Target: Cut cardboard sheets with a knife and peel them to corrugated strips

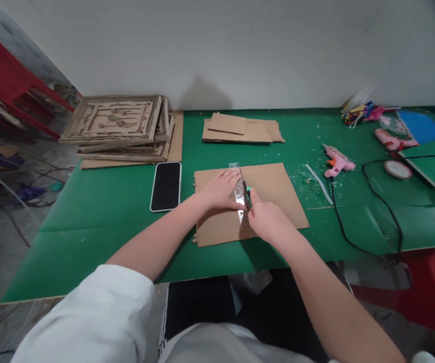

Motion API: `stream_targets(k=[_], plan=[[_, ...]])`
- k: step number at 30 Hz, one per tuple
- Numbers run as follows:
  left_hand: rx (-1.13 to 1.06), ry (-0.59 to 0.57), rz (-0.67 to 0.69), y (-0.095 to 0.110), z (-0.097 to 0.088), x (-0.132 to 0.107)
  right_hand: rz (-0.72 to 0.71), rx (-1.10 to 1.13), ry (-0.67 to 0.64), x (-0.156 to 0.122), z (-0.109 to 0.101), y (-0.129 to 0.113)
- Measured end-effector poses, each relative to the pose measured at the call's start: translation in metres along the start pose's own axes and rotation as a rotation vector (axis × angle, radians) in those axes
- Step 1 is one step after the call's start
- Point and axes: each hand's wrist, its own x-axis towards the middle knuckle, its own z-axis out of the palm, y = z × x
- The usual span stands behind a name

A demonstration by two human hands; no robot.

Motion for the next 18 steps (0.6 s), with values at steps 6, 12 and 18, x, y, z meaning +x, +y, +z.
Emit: stream_targets(k=[6, 12, 18], plan=[[0.016, -0.035, -0.007, 0.0, -0.001, 0.0, 0.012, -0.023, -0.023, -0.008, 0.001, -0.002], [0.021, -0.056, -0.025, 0.0, 0.001, 0.001, 0.014, -0.063, -0.015, -0.012, 0.008, 0.0], [0.016, -0.058, -0.028, -0.001, 0.001, 0.001, 0.009, -0.094, -0.004, -0.021, 0.016, 0.002]])
